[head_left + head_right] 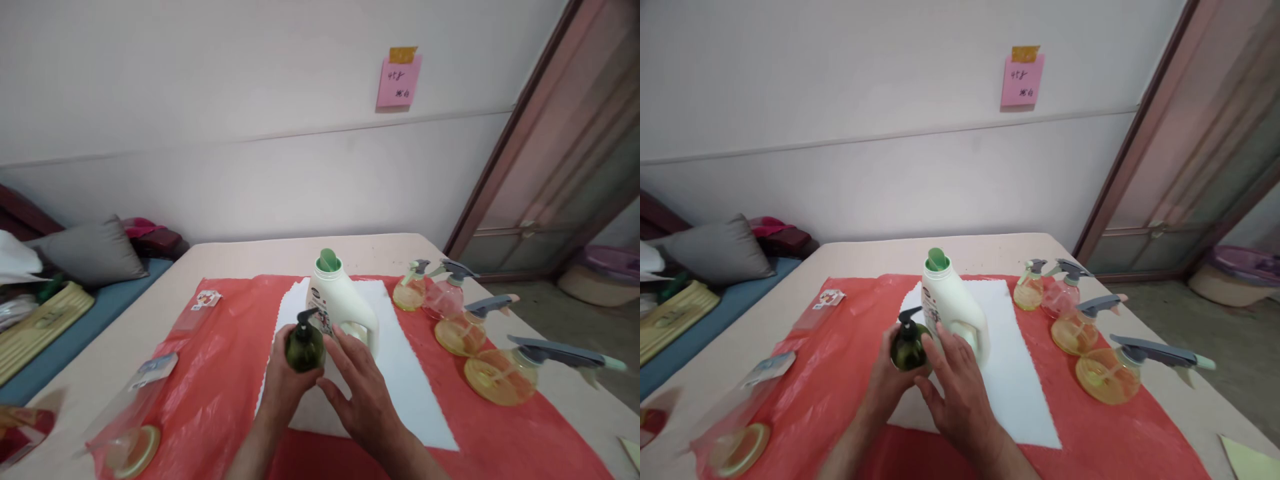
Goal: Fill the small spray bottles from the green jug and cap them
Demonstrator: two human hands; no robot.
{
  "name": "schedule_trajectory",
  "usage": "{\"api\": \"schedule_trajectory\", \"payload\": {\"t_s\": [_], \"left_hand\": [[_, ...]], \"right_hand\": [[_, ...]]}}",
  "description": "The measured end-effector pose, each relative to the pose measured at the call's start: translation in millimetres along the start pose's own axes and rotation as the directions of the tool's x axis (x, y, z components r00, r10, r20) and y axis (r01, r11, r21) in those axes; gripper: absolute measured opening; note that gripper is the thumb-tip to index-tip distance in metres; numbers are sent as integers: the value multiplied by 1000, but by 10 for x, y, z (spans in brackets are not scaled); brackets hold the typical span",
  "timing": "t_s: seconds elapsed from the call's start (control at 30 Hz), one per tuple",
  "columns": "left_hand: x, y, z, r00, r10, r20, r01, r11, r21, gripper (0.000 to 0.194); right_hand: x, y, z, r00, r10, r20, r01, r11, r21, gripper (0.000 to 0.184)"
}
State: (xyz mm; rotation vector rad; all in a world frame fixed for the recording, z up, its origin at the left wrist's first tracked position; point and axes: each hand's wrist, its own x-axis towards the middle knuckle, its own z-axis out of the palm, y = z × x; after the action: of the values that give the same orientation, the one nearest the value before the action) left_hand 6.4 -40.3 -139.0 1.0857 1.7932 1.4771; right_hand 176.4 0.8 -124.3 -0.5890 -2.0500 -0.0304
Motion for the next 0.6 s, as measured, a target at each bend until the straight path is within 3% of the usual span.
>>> {"api": "schedule_trajectory", "payload": {"t_s": [0.13, 0.3, 0.4, 0.5, 0.6], "left_hand": [[339, -74, -106, 977, 15, -212, 6, 995, 96, 80], [1044, -215, -202, 929, -8, -370, 98, 969, 225, 88], [1420, -334, -192, 919, 6, -394, 111, 955, 274, 82], [1635, -471, -182, 923, 28, -385, 103, 943, 317, 46], [1695, -556, -188, 930, 70, -360, 61, 939, 338, 61]], "right_hand": [[-14, 87, -61, 986, 51, -161, -46, 998, 31, 54], [-3, 240, -129, 956, 137, -260, -127, 990, 53, 43], [4, 293, -161, 947, 164, -278, -155, 986, 54, 39], [8, 306, -180, 944, 178, -279, -171, 984, 50, 38], [18, 301, -197, 940, 197, -280, -190, 980, 53, 36]]}}
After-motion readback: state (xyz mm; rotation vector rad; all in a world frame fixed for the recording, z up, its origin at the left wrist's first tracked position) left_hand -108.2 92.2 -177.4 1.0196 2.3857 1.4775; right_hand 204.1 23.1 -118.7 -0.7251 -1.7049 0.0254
